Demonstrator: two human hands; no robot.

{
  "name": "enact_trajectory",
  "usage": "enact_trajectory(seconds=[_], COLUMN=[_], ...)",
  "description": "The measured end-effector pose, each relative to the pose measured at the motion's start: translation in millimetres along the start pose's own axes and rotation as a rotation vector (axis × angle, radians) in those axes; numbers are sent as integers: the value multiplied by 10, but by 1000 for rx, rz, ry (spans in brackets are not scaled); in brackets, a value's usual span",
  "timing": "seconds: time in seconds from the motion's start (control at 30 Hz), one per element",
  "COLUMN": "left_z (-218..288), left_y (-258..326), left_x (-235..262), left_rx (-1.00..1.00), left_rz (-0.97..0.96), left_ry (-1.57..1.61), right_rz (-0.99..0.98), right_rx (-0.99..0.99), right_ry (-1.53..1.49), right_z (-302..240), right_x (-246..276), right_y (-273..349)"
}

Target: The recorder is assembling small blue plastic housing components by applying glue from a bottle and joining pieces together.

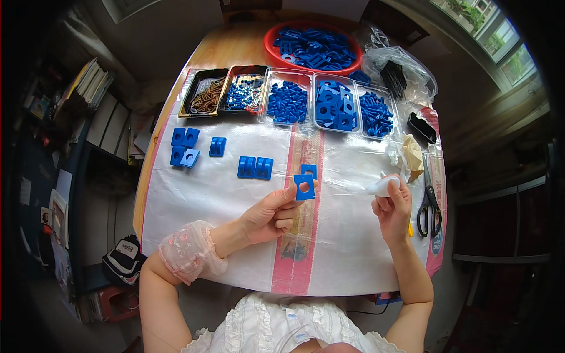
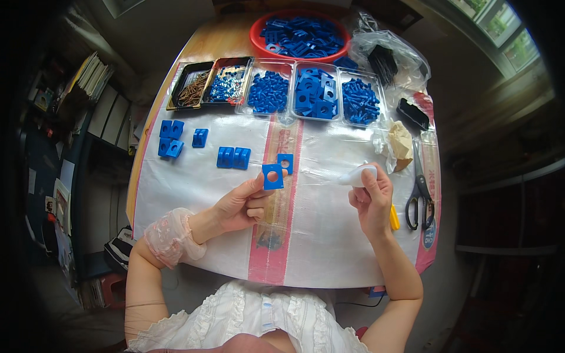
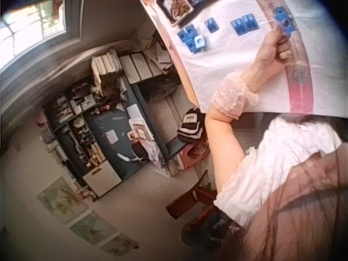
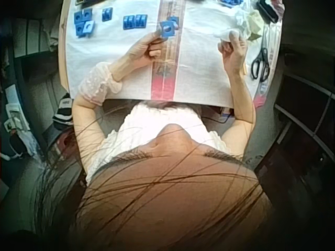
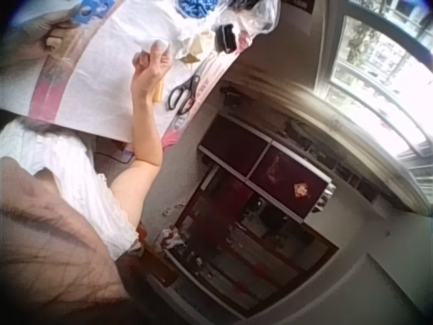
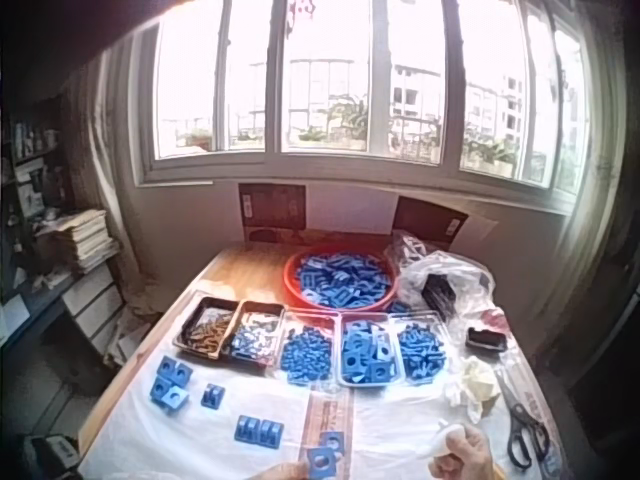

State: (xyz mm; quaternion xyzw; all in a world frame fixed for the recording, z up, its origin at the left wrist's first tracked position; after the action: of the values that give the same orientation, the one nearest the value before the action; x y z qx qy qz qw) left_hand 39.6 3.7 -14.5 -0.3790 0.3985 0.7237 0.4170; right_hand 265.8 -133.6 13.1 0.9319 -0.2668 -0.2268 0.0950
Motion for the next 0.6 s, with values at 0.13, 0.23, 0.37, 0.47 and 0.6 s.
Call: enact_trajectory(seconds=[0.13,0.23,0.37,0.47,0.6], left_z=[-1,-5,-1,0,2], left_y=[4,-5,5,5,8], left_x=[-6,1,-6,-10,-26], left_rx=[2,1,2,4,9], left_rz=[14,9,6,0,4], left_ry=[8,3,3,3,3], right_rz=[4,0,1,25,-5], right_rx=[-1,-8,-10,7,-16], right_ry=[4,-6,0,29,-12], right_z=[10,3,-4,15,6], right_x=[6,1,-7,-15,-1], right_y=[-8,-4,-1,-11,-3])
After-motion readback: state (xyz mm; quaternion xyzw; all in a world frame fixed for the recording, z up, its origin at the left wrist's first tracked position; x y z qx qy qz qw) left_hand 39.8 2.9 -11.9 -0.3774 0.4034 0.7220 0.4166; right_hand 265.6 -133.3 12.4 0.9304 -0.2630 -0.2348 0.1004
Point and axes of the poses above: each hand's wrist, its own y-axis away from the middle knuckle, its own x-axis out of the back of the hand, z = x × y, the point moved 3 cm from there along -y, towards the middle knuckle, and after that the axes turned 13 degrees about -x, right-handed, at the moved point
